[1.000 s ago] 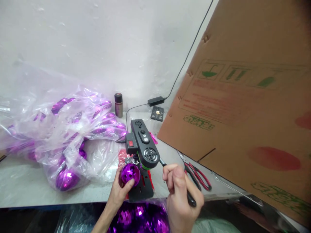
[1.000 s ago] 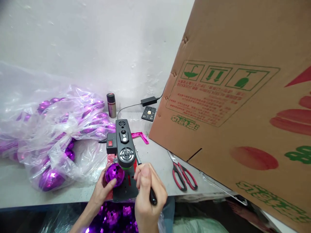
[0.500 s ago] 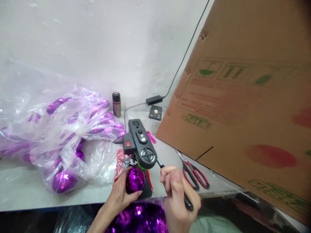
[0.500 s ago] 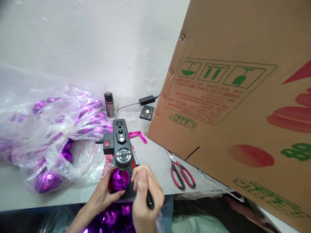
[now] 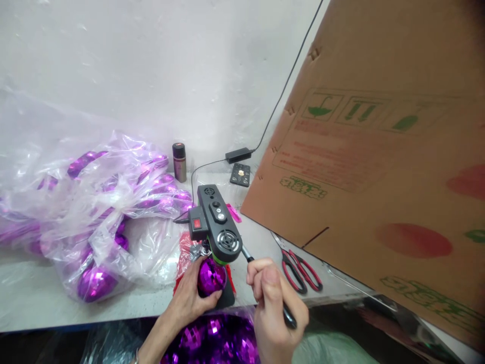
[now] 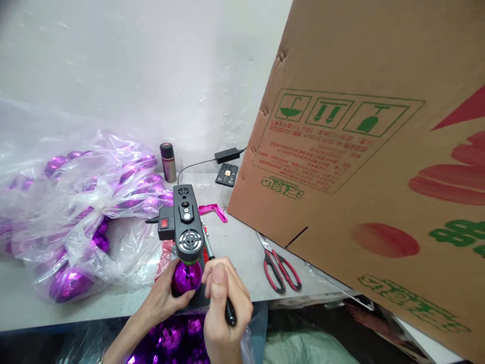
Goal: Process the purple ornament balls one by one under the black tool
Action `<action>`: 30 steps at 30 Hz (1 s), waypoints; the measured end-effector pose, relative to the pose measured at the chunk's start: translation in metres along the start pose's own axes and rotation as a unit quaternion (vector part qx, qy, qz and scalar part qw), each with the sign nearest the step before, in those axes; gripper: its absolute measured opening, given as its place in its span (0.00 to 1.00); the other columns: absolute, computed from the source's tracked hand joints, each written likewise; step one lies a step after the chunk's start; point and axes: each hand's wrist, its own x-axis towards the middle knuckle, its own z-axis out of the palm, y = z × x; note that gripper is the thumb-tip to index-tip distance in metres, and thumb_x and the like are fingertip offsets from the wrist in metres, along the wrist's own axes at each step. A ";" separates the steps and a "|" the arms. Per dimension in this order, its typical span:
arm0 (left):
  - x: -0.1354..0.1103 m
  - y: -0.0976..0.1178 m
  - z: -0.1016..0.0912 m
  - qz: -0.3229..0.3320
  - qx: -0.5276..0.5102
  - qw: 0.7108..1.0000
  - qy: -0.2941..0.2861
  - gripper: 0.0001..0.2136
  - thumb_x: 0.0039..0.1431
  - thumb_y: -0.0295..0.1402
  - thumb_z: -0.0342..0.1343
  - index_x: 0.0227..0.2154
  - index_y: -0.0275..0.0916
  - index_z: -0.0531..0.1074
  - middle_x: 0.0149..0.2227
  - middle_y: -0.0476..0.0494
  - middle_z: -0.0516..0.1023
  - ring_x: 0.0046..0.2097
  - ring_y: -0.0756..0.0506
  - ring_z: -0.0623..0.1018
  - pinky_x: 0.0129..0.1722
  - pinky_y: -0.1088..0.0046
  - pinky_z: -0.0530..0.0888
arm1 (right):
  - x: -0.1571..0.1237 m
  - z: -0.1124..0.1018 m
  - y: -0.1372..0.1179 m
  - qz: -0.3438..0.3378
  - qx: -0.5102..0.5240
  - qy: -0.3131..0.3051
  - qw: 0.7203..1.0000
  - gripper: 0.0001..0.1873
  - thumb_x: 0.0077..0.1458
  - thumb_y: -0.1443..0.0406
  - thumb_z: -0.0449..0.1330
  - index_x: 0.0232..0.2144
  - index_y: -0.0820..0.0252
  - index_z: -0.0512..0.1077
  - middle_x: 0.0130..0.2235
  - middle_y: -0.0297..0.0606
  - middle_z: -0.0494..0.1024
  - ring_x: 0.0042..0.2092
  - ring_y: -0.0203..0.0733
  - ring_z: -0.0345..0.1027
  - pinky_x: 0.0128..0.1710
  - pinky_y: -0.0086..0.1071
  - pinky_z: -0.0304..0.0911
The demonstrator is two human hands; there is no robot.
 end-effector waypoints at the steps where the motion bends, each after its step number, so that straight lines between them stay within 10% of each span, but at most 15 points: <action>1: 0.001 -0.002 0.004 0.006 0.005 1.000 0.012 0.38 0.51 0.40 0.69 0.66 0.39 0.67 0.64 0.28 0.78 0.66 0.26 0.77 0.68 0.39 0.71 | 0.000 0.000 0.000 0.002 -0.002 0.000 1.000 0.25 0.75 0.69 0.53 0.22 0.57 0.61 0.23 0.29 0.61 0.29 0.34 0.64 0.28 0.29 0.59; 30: 0.008 -0.018 0.021 0.009 0.045 0.998 0.046 0.38 0.43 0.40 0.67 0.61 0.38 0.72 0.57 0.30 0.82 0.59 0.23 0.79 0.62 0.36 0.73 | -0.019 0.008 0.028 -0.055 -0.010 0.070 0.996 0.29 0.77 0.62 0.52 0.20 0.56 0.59 0.21 0.26 0.61 0.24 0.32 0.61 0.25 0.30 0.52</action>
